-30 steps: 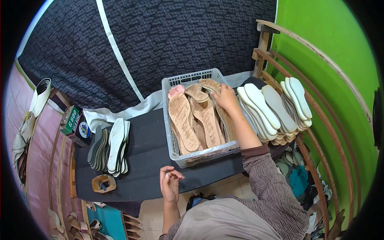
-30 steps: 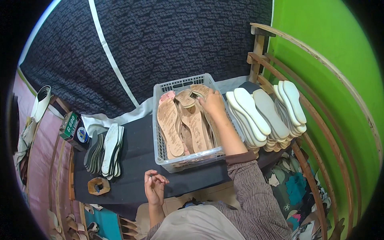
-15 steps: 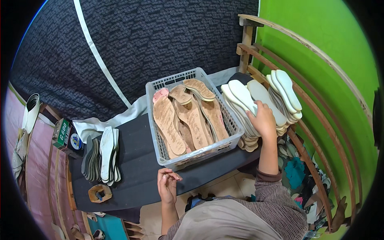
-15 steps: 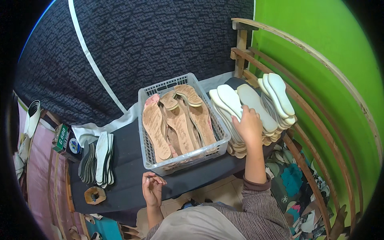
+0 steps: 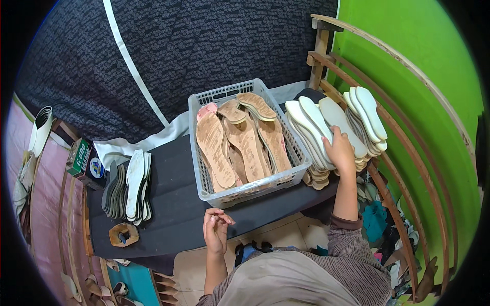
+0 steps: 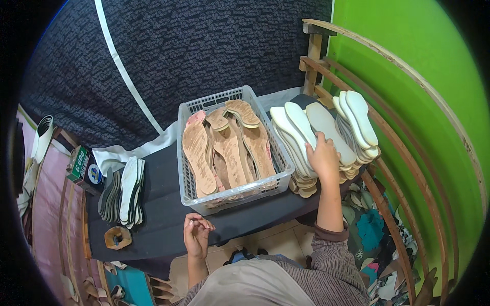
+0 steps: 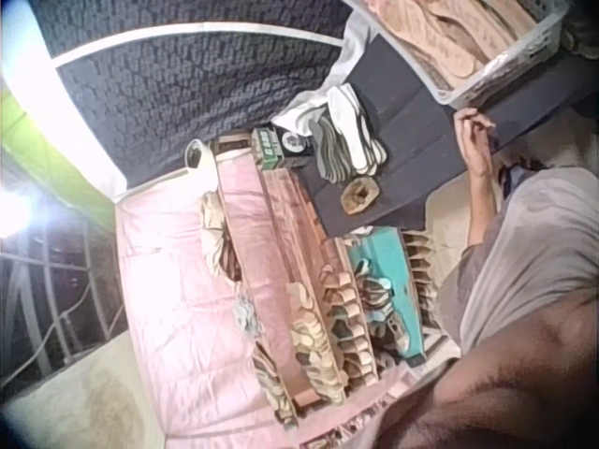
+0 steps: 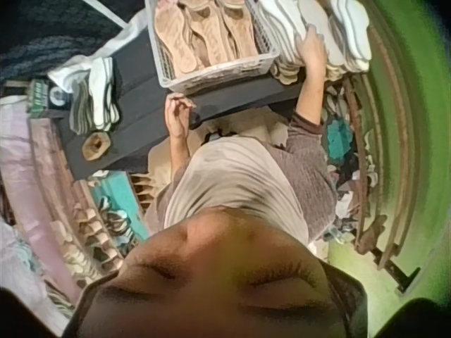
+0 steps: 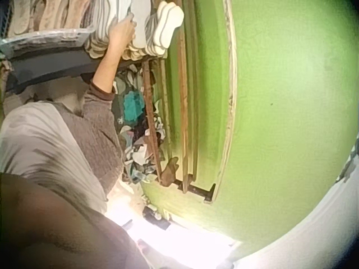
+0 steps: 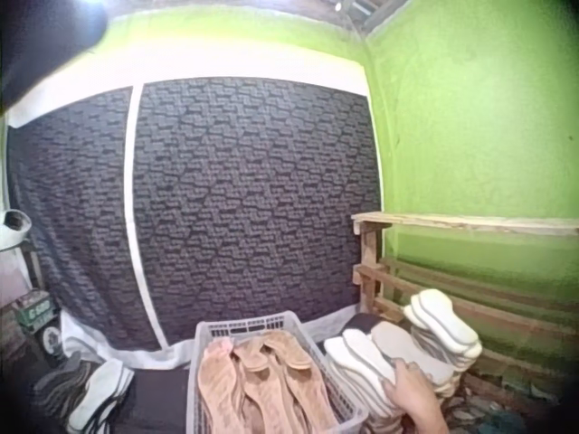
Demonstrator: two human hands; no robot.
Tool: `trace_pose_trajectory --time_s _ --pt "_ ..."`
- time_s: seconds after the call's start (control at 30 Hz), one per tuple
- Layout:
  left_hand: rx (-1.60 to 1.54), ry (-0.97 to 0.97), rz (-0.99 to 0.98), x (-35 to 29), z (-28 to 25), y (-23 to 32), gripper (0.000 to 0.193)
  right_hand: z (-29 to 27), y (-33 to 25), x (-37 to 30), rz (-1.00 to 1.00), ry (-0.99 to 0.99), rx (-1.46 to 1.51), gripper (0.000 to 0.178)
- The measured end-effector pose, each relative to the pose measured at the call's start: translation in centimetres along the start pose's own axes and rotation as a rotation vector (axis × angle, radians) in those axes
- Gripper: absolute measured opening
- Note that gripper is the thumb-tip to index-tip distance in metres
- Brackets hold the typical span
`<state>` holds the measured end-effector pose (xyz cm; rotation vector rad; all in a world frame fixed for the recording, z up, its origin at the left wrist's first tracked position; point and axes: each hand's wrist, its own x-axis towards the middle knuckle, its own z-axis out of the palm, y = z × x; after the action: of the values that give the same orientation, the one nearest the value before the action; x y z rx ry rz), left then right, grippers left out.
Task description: The person applies adhesive to shoe insoles using a brush and places the coated insoles into a plastic basket.
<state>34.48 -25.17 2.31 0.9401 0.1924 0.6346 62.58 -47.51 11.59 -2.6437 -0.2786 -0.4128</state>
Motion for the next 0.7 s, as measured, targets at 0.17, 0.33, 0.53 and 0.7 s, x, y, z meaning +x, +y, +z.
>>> trace_pose_trajectory --time_s 0.17,0.33,0.53,0.7 --pt "0.005 0.040 0.017 -0.7 -0.1 0.3 0.025 0.4 -0.3 0.1 -0.093 0.128 0.000 0.041" --pt "0.015 0.060 0.031 -1.5 -0.2 0.6 0.025 -1.1 -1.7 -1.2 -0.196 0.273 0.262 0.030" --pt "0.013 0.119 0.057 -2.7 -0.8 0.9 0.024 -2.2 -4.1 -3.5 -0.082 0.058 0.922 0.036" --pt "0.035 0.189 0.095 -4.1 -1.7 1.7 0.023 -0.6 -7.8 -7.7 -0.110 -0.152 1.338 0.040"
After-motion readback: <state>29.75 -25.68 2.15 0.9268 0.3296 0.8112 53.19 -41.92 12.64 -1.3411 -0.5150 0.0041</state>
